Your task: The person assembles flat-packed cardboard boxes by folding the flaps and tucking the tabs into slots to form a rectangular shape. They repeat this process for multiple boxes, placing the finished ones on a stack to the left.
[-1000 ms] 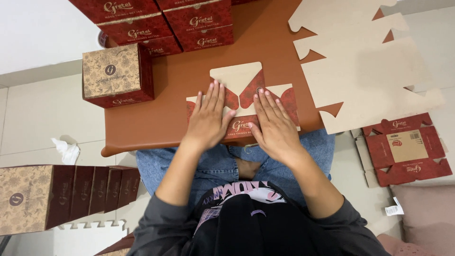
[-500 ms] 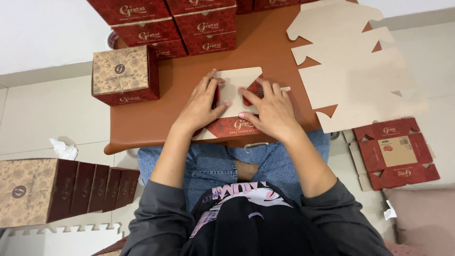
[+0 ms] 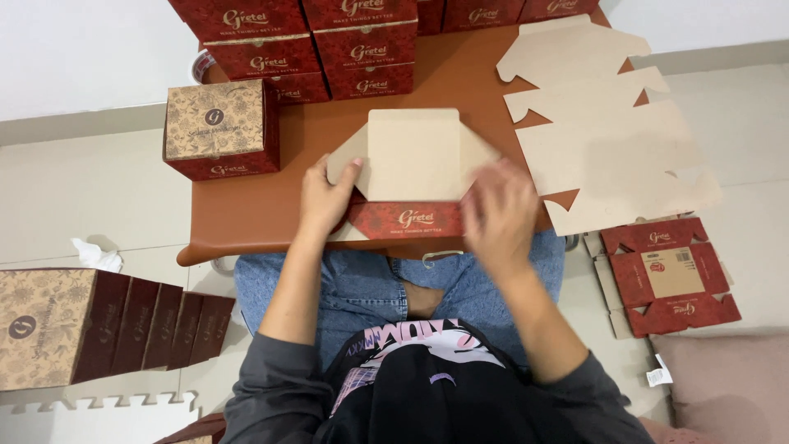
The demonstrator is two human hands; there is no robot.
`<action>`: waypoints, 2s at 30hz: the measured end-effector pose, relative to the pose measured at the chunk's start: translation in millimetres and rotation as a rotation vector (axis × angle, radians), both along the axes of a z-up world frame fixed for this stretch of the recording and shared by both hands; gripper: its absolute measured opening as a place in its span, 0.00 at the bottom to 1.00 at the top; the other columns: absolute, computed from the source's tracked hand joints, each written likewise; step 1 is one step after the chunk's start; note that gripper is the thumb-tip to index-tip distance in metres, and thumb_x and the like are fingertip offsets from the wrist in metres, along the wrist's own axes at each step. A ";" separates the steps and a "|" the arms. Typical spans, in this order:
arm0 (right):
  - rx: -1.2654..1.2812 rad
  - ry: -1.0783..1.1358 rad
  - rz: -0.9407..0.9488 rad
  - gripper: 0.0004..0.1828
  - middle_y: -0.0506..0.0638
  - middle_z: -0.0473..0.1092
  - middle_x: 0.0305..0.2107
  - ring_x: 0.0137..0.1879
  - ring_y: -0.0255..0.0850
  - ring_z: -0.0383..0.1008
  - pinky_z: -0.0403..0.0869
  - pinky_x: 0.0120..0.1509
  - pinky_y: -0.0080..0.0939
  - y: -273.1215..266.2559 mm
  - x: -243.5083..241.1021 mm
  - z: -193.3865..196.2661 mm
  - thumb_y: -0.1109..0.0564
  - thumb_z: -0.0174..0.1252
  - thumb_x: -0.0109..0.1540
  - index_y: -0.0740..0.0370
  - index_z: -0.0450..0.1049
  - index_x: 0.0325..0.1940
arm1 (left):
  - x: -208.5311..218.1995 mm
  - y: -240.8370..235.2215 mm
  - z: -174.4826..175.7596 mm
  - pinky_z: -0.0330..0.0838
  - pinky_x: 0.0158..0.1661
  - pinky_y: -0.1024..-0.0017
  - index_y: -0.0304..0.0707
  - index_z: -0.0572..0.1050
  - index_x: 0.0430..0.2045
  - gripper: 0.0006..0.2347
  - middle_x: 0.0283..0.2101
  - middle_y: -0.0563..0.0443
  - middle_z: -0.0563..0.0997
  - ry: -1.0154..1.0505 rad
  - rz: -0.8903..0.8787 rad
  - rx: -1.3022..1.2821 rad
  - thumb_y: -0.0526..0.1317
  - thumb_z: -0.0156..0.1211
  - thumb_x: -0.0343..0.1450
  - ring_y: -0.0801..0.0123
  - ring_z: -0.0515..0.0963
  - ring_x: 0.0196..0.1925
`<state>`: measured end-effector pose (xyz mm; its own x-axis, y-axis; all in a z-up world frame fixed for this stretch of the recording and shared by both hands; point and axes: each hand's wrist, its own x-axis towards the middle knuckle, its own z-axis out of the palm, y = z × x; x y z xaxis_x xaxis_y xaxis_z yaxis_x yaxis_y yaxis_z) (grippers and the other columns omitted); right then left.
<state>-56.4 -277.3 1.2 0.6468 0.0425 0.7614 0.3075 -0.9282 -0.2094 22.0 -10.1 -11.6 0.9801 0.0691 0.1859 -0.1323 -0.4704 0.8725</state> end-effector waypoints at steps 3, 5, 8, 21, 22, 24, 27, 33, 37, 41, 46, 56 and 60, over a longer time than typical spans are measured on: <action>-0.193 -0.088 0.178 0.14 0.50 0.73 0.51 0.64 0.48 0.68 0.62 0.65 0.57 25.7 -31.4 -26.3 0.46 0.63 0.62 0.49 0.80 0.50 | 2.9 12.1 -12.3 0.75 0.41 0.72 0.50 0.84 0.35 0.07 0.31 0.58 0.82 0.066 0.008 -0.200 0.47 0.67 0.69 0.76 0.80 0.36; -0.288 -0.073 0.210 0.18 0.48 0.70 0.61 0.70 0.46 0.65 0.52 0.74 0.62 38.2 -42.5 -22.8 0.40 0.61 0.62 0.45 0.78 0.53 | -2.2 23.2 -2.2 0.79 0.28 0.80 0.36 0.82 0.37 0.06 0.30 0.43 0.82 0.084 -0.054 -0.383 0.35 0.64 0.69 0.72 0.83 0.27; -0.299 -0.029 0.226 0.11 0.44 0.74 0.53 0.64 0.41 0.71 0.55 0.73 0.60 25.5 -31.8 -41.9 0.50 0.59 0.66 0.45 0.78 0.52 | -13.8 36.8 10.9 0.81 0.27 0.78 0.32 0.80 0.39 0.07 0.31 0.39 0.82 0.106 -0.083 -0.446 0.33 0.64 0.69 0.68 0.84 0.27; -0.203 0.130 0.300 0.13 0.49 0.80 0.47 0.59 0.43 0.78 0.60 0.75 0.52 -65.1 22.4 -13.2 0.61 0.52 0.69 0.52 0.82 0.50 | -82.6 90.8 5.8 0.84 0.30 0.67 0.28 0.70 0.50 0.20 0.29 0.44 0.78 0.220 -0.112 -0.544 0.31 0.69 0.65 0.66 0.83 0.29; -0.208 0.184 0.308 0.13 0.49 0.79 0.48 0.61 0.43 0.77 0.61 0.75 0.51 -69.1 30.5 -10.5 0.63 0.53 0.68 0.52 0.82 0.50 | -90.0 86.8 1.9 0.84 0.31 0.66 0.28 0.66 0.52 0.23 0.29 0.45 0.77 0.265 -0.121 -0.562 0.29 0.69 0.64 0.65 0.83 0.30; -0.212 0.238 0.314 0.14 0.48 0.79 0.49 0.63 0.43 0.76 0.61 0.75 0.49 -71.6 39.3 -2.8 0.65 0.54 0.68 0.52 0.82 0.50 | -100.2 78.4 -6.2 0.84 0.32 0.66 0.28 0.63 0.55 0.27 0.29 0.45 0.76 0.310 -0.130 -0.580 0.28 0.70 0.63 0.64 0.83 0.31; -0.137 0.487 0.345 0.23 0.55 0.75 0.55 0.66 0.51 0.71 0.59 0.74 0.55 -63.9 37.0 12.4 0.75 0.48 0.62 0.61 0.80 0.54 | -108.7 68.1 -13.8 0.85 0.32 0.65 0.28 0.63 0.55 0.23 0.31 0.42 0.77 0.408 -0.077 -0.611 0.32 0.66 0.68 0.62 0.84 0.30; -0.119 0.702 0.428 0.25 0.61 0.64 0.65 0.72 0.59 0.61 0.55 0.74 0.65 -23.2 7.6 42.9 0.48 0.53 0.68 0.49 0.68 0.70 | -105.8 45.6 5.1 0.86 0.31 0.61 0.28 0.63 0.52 0.18 0.44 0.39 0.75 0.263 0.079 -0.670 0.36 0.61 0.72 0.63 0.80 0.34; -0.225 0.751 0.423 0.32 0.62 0.59 0.69 0.75 0.58 0.56 0.52 0.75 0.64 -9.0 2.0 41.4 0.37 0.52 0.65 0.45 0.65 0.72 | -100.6 34.3 4.0 0.78 0.45 0.63 0.36 0.60 0.52 0.19 0.48 0.44 0.72 0.121 0.017 -0.577 0.34 0.61 0.71 0.64 0.74 0.46; -0.242 0.815 0.415 0.32 0.59 0.59 0.69 0.74 0.56 0.56 0.54 0.71 0.59 -7.1 6.9 48.4 0.32 0.54 0.63 0.41 0.67 0.70 | -94.3 9.4 -3.2 0.37 0.70 0.40 0.22 0.40 0.65 0.34 0.69 0.22 0.51 -0.043 -0.138 -0.331 0.30 0.56 0.70 0.38 0.48 0.74; -0.038 0.799 0.532 0.26 0.67 0.64 0.63 0.71 0.64 0.59 0.58 0.70 0.62 -15.1 15.0 47.3 0.43 0.50 0.67 0.56 0.68 0.66 | -107.2 -37.6 72.8 0.36 0.70 0.36 0.32 0.39 0.70 0.38 0.74 0.25 0.41 -0.143 -0.504 -0.031 0.37 0.56 0.68 0.28 0.40 0.75; 0.146 0.737 0.499 0.29 0.69 0.53 0.70 0.74 0.68 0.53 0.57 0.74 0.65 -17.4 13.4 28.3 0.51 0.54 0.68 0.63 0.60 0.71 | -87.0 -49.3 20.9 0.31 0.73 0.55 0.35 0.45 0.73 0.38 0.76 0.29 0.44 -0.017 -0.598 0.731 0.63 0.40 0.75 0.48 0.40 0.79; -0.050 0.729 0.440 0.30 0.65 0.56 0.69 0.76 0.61 0.51 0.55 0.75 0.61 -11.3 15.4 19.9 0.46 0.54 0.67 0.63 0.64 0.71 | -55.9 -47.8 16.4 0.33 0.74 0.56 0.30 0.45 0.73 0.37 0.76 0.29 0.44 0.010 -0.579 0.745 0.62 0.37 0.77 0.49 0.41 0.79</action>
<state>-41.0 -288.6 21.1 0.8914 0.4271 0.1515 0.4464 -0.7694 -0.4569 -33.9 -57.9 4.9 0.8266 -0.5623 -0.0228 -0.5140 -0.7709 0.3761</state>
